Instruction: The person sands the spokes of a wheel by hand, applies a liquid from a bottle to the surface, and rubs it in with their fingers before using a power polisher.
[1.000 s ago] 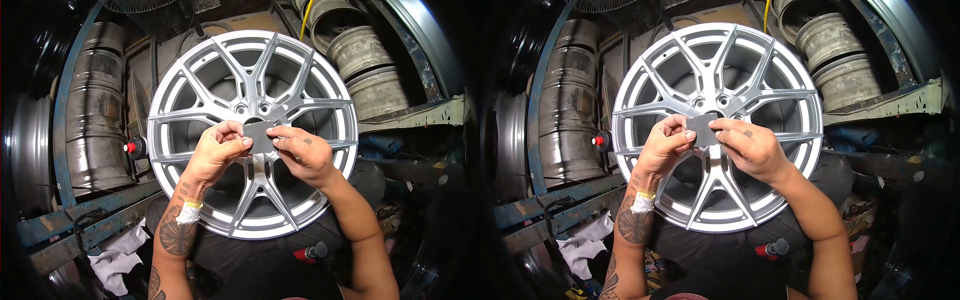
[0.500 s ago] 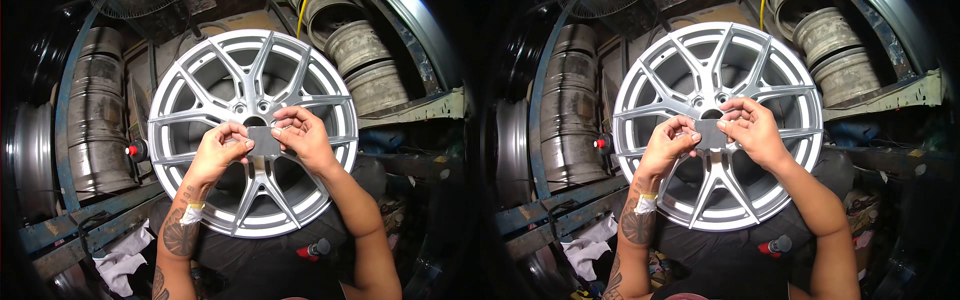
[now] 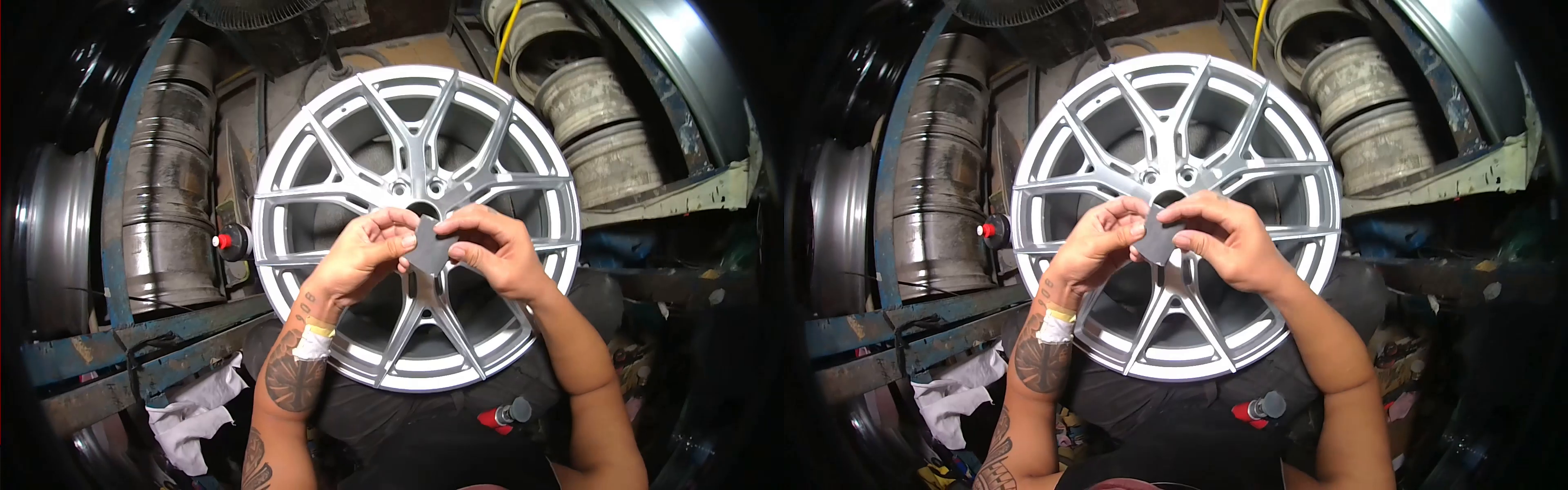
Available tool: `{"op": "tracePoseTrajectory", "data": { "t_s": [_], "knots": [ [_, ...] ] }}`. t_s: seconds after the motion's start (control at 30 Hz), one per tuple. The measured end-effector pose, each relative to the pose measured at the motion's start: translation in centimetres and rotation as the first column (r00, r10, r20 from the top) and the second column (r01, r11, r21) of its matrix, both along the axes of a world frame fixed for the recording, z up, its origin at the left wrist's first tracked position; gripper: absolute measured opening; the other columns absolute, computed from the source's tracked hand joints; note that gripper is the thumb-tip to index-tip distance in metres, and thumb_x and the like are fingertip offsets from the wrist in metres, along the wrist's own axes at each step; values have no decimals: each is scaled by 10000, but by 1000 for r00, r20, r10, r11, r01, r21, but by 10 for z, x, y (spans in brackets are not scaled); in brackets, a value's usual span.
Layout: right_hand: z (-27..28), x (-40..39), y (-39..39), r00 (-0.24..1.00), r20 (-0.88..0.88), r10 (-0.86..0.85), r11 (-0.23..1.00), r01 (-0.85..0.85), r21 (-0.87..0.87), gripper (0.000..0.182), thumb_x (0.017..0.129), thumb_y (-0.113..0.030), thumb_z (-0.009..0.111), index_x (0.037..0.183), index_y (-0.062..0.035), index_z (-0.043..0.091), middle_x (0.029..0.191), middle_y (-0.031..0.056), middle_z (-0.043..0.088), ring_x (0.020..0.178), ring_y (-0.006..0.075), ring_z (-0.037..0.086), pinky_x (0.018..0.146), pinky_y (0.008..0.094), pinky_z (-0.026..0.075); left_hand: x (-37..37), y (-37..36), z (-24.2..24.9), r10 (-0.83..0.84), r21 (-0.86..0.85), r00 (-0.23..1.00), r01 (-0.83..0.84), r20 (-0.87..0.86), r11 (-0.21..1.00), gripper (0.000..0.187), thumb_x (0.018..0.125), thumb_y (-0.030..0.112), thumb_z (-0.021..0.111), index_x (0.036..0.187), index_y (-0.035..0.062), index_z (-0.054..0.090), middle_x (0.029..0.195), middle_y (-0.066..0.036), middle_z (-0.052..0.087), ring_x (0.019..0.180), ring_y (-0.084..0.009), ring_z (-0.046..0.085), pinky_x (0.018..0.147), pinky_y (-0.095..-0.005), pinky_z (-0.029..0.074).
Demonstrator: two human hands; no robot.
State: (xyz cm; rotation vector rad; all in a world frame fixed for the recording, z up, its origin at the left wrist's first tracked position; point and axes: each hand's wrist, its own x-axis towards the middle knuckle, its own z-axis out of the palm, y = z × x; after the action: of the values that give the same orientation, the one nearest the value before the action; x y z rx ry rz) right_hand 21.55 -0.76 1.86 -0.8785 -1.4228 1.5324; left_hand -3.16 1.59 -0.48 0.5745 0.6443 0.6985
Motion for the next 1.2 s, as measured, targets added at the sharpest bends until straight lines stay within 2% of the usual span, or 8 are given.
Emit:
{"op": "tracePoseTrajectory", "data": {
  "t_s": [0.07, 0.17, 0.27, 0.37, 0.47, 0.6, 0.93, 1.2],
  "knots": [
    [-8, -3, -1, 996, 57, -72, 997, 69, 41, 237, 960, -38, 712, 1193, 7, 719, 1103, 87, 674, 967, 134, 668, 848, 260, 548, 3, -4, -6, -1, -31, 998, 3, 60, 1000, 317, 978, 82, 720, 1270, 25, 611, 966, -23, 687, 763, -69, 662, 687, -201, 552],
    [-16, -12, 2, 941, 186, -283, 924, 216, 315, 152, 954, -121, 746, 1048, -1, 744, 925, 80, 671, 874, 179, 649, 779, 297, 524, 12, -11, -17, -32, -105, 992, 46, 125, 993, 286, 1010, 90, 670, 1280, 20, 607, 939, -24, 662, 771, -87, 652, 696, -224, 551],
    [-24, -13, 1, 900, 234, -367, 911, 298, 284, 149, 962, -146, 741, 992, -1, 730, 882, 74, 648, 820, 177, 614, 727, 303, 498, 18, -13, -15, -21, -43, 997, 18, -75, 999, 249, 1065, 192, 616, 1225, 2, 633, 902, -16, 641, 762, -97, 642, 712, -239, 540],
    [-20, -12, 3, 855, 330, -400, 896, 289, 338, 179, 963, -169, 742, 961, 8, 723, 858, 88, 642, 769, 183, 600, 701, 305, 489, 24, -17, -11, 264, 247, 942, -212, -206, 946, 243, 1054, 195, 644, 1172, -16, 665, 888, -28, 683, 803, -96, 668, 736, -245, 552],
    [-18, -14, 4, 868, 324, -377, 897, 255, 360, 189, 966, -177, 739, 951, 11, 726, 844, 98, 667, 750, 193, 626, 686, 311, 493, 28, -25, 7, 387, 580, 840, -108, -381, 807, 236, 1024, 178, 692, 1139, -28, 691, 917, -45, 731, 852, -90, 686, 768, -247, 561],
    [-11, -19, -1, 892, 318, -322, 916, 210, 340, 190, 982, -172, 722, 980, 17, 742, 859, 126, 748, 764, 210, 725, 687, 307, 538, 30, -25, 2, 436, 585, 799, -133, -415, 800, 150, 981, 97, 736, 1046, -38, 733, 896, -38, 735, 843, -75, 674, 760, -230, 546],
    [-12, -20, -9, 911, 280, -304, 932, 224, 284, 181, 996, -151, 704, 991, 23, 751, 846, 131, 767, 765, 155, 750, 679, 274, 562, 31, -33, 10, 443, 588, 817, -164, -369, 792, 136, 967, 49, 738, 1057, -51, 755, 935, -83, 764, 867, -107, 708, 785, -242, 568],
    [-19, -23, -4, 959, 180, -218, 973, 200, 117, 136, 976, -84, 692, 1031, 32, 738, 882, 115, 771, 815, 127, 731, 730, 268, 565, 16, -17, 10, 248, 468, 909, -68, -334, 881, 110, 939, 53, 768, 997, -25, 717, 939, -75, 758, 881, -111, 711, 808, -266, 573]
  ]
}}
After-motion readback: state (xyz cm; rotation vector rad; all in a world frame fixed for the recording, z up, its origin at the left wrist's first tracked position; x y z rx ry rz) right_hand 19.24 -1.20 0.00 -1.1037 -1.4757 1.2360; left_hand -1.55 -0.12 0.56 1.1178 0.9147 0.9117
